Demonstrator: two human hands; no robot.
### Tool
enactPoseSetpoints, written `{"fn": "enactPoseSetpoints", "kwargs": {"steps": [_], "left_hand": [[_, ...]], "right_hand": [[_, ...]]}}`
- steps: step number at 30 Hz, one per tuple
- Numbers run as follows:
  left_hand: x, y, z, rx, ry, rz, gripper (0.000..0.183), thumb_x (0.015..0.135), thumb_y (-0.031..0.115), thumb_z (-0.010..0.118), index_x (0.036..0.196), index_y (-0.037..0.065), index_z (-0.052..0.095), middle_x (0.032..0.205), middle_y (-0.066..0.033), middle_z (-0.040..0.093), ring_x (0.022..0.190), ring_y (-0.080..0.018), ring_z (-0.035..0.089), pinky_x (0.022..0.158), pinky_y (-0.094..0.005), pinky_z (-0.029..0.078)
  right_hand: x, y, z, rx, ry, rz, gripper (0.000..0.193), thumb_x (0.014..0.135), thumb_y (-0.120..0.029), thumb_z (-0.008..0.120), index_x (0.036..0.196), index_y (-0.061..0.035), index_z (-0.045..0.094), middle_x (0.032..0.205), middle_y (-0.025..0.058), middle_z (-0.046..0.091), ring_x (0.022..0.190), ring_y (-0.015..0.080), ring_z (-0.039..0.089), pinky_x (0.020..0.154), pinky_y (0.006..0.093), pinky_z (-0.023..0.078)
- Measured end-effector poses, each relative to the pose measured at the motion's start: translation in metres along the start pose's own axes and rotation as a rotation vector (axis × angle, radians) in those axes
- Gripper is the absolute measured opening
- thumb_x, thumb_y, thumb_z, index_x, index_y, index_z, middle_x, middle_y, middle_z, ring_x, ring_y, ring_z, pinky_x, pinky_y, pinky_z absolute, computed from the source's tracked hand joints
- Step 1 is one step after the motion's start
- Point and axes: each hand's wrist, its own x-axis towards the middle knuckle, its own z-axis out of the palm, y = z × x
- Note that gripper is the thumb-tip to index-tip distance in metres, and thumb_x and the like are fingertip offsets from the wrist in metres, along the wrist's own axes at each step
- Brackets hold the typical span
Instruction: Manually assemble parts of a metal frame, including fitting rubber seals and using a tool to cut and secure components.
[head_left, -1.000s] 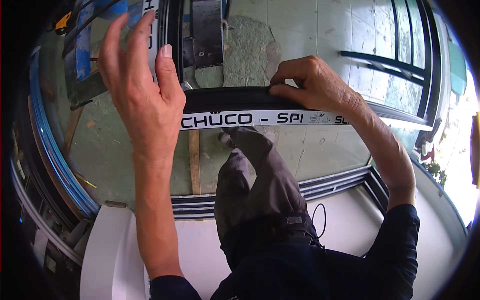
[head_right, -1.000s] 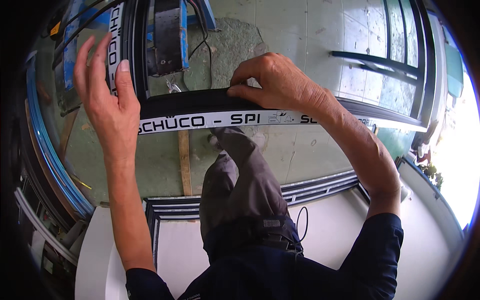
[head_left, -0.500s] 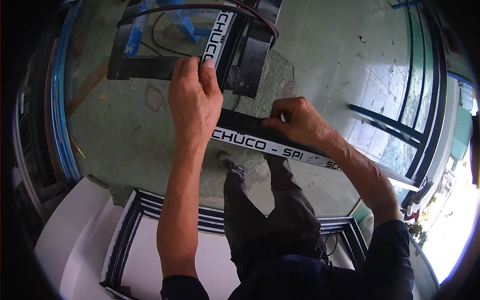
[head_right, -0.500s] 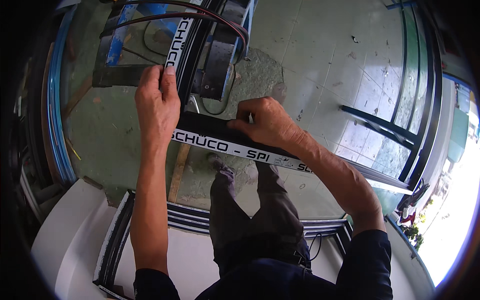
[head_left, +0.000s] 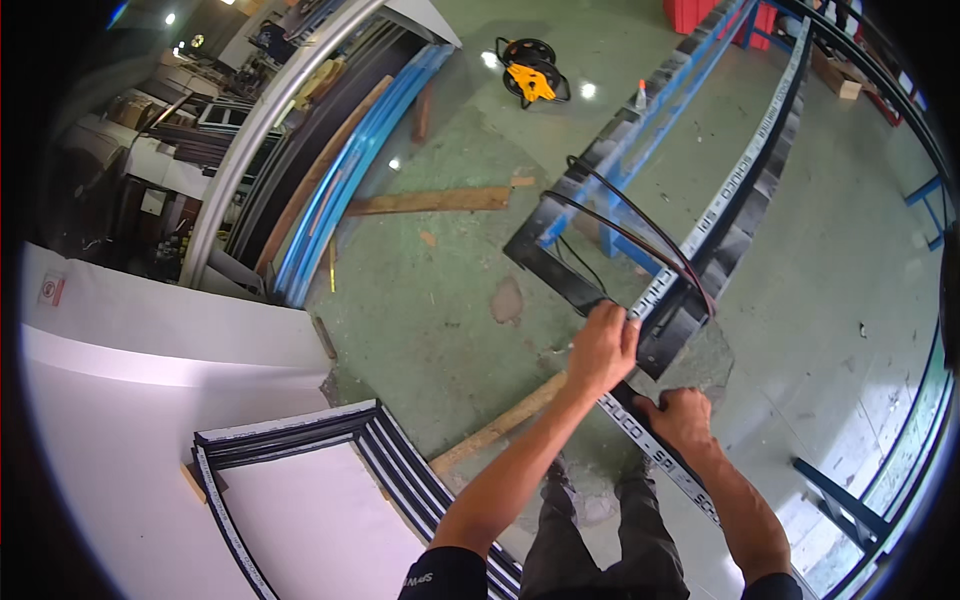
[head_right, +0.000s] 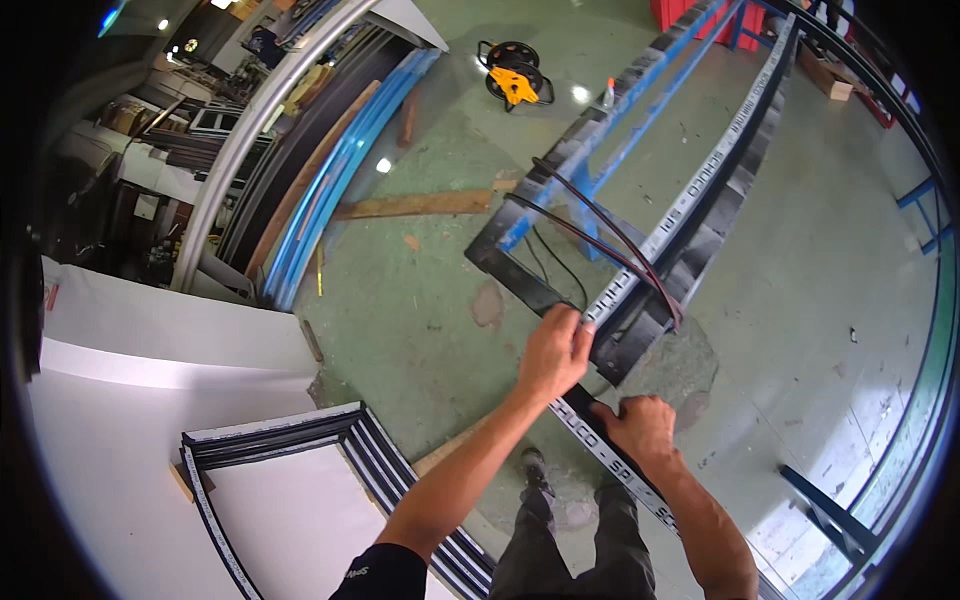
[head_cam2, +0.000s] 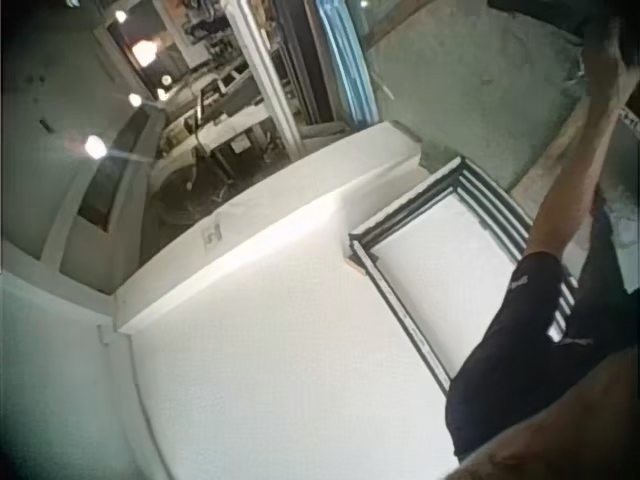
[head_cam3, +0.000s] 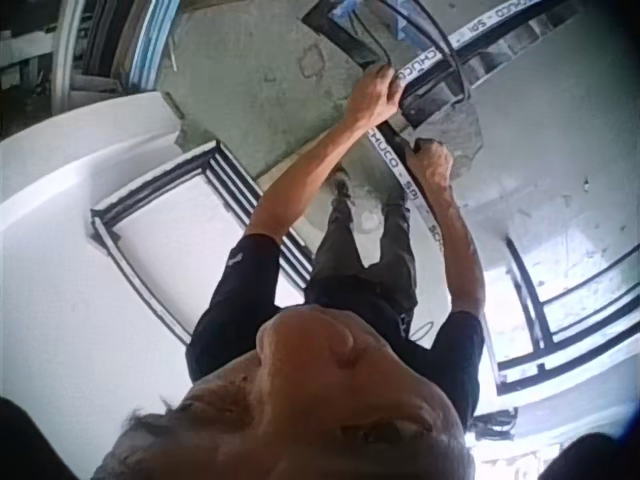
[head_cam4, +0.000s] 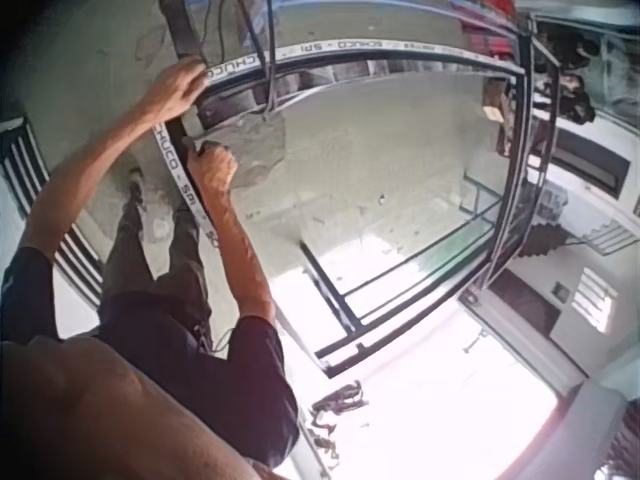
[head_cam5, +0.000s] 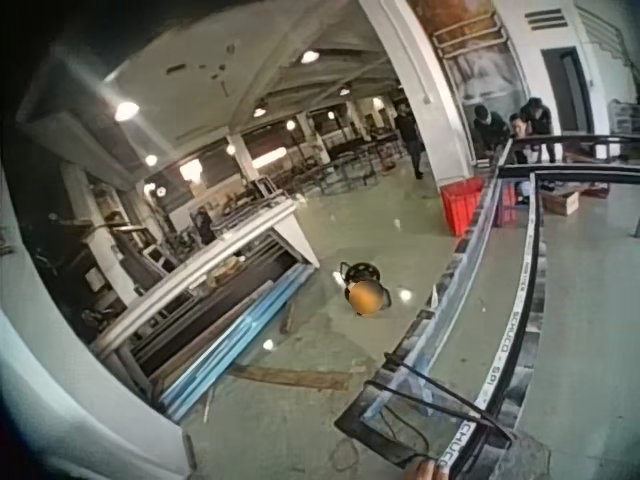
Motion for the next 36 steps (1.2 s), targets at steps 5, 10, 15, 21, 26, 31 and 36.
{"fn": "enactPoseSetpoints", "kwargs": {"steps": [5, 10, 15, 21, 26, 31, 36], "left_hand": [[0.012, -0.003, -0.012, 0.019, 0.032, -0.035, 0.020, 0.099, 0.017, 0.058, 0.085, 0.003, 0.056, 0.087, -0.0194, 0.059, 0.082, -0.0431, 0.060, 0.070, -0.0532, 0.048], [0.005, -0.023, -0.001, -0.020, 0.086, -0.181, 0.030, 0.101, 0.023, 0.059, 0.081, 0.000, 0.058, 0.080, -0.0238, 0.063, 0.077, -0.0486, 0.060, 0.067, -0.0548, 0.046], [0.004, -0.021, 0.001, -0.011, 0.074, -0.235, 0.033, 0.100, 0.025, 0.060, 0.077, 0.001, 0.059, 0.075, -0.0228, 0.063, 0.073, -0.0483, 0.060, 0.064, -0.0545, 0.046], [0.003, -0.019, 0.007, 0.110, 0.059, -0.336, 0.042, 0.102, 0.036, 0.055, 0.076, 0.003, 0.063, 0.075, -0.0210, 0.068, 0.075, -0.0465, 0.065, 0.066, -0.0551, 0.052], [0.003, -0.018, 0.006, 0.063, 0.068, -0.355, 0.045, 0.102, 0.039, 0.054, 0.076, 0.003, 0.063, 0.074, -0.0215, 0.068, 0.075, -0.0463, 0.066, 0.066, -0.0553, 0.053], [0.000, -0.023, 0.008, -0.031, 0.109, -0.337, 0.045, 0.105, 0.039, 0.056, 0.078, 0.003, 0.061, 0.062, -0.0175, 0.060, 0.059, -0.0412, 0.058, 0.057, -0.0491, 0.044], [0.000, -0.018, 0.008, -0.060, 0.128, -0.301, 0.042, 0.104, 0.039, 0.057, 0.082, 0.004, 0.063, 0.065, -0.0168, 0.063, 0.062, -0.0415, 0.060, 0.059, -0.0488, 0.046]], "right_hand": [[0.006, -0.012, -0.017, -0.069, -0.068, -0.068, 0.073, 0.093, -0.071, 0.054, 0.070, -0.0046, 0.075, 0.070, 0.0202, 0.069, 0.076, 0.0395, 0.071, 0.070, 0.0489, 0.055], [-0.029, 0.033, -0.008, 0.274, 0.064, -0.340, 0.031, 0.093, -0.033, 0.073, 0.088, -0.0023, 0.073, 0.079, 0.0154, 0.071, 0.077, 0.0377, 0.070, 0.069, 0.0461, 0.054], [-0.054, 0.056, -0.007, 0.251, 0.025, -0.294, 0.013, 0.092, -0.011, 0.073, 0.100, -0.0003, 0.073, 0.085, 0.0165, 0.072, 0.069, 0.0291, 0.071, 0.063, 0.0373, 0.055], [-0.029, 0.042, 0.004, 0.286, -0.031, -0.159, 0.015, 0.092, -0.018, 0.073, 0.088, -0.0031, 0.072, 0.072, 0.0156, 0.068, 0.065, 0.0349, 0.067, 0.060, 0.0420, 0.052], [-0.010, 0.030, 0.009, 0.282, -0.079, -0.145, 0.027, 0.098, -0.017, 0.069, 0.082, 0.0041, 0.069, 0.056, 0.0133, 0.055, 0.050, 0.0126, 0.046, 0.050, 0.0347, 0.041], [0.004, 0.008, 0.016, 0.204, -0.077, -0.044, 0.037, 0.093, -0.032, 0.073, 0.074, -0.0009, 0.074, 0.059, 0.0192, 0.063, 0.056, 0.0386, 0.064, 0.056, 0.0441, 0.051], [0.011, -0.001, 0.013, 0.131, -0.100, 0.010, 0.045, 0.094, -0.044, 0.070, 0.078, -0.0023, 0.078, 0.063, 0.0213, 0.065, 0.061, 0.0401, 0.066, 0.060, 0.0467, 0.053]]}}
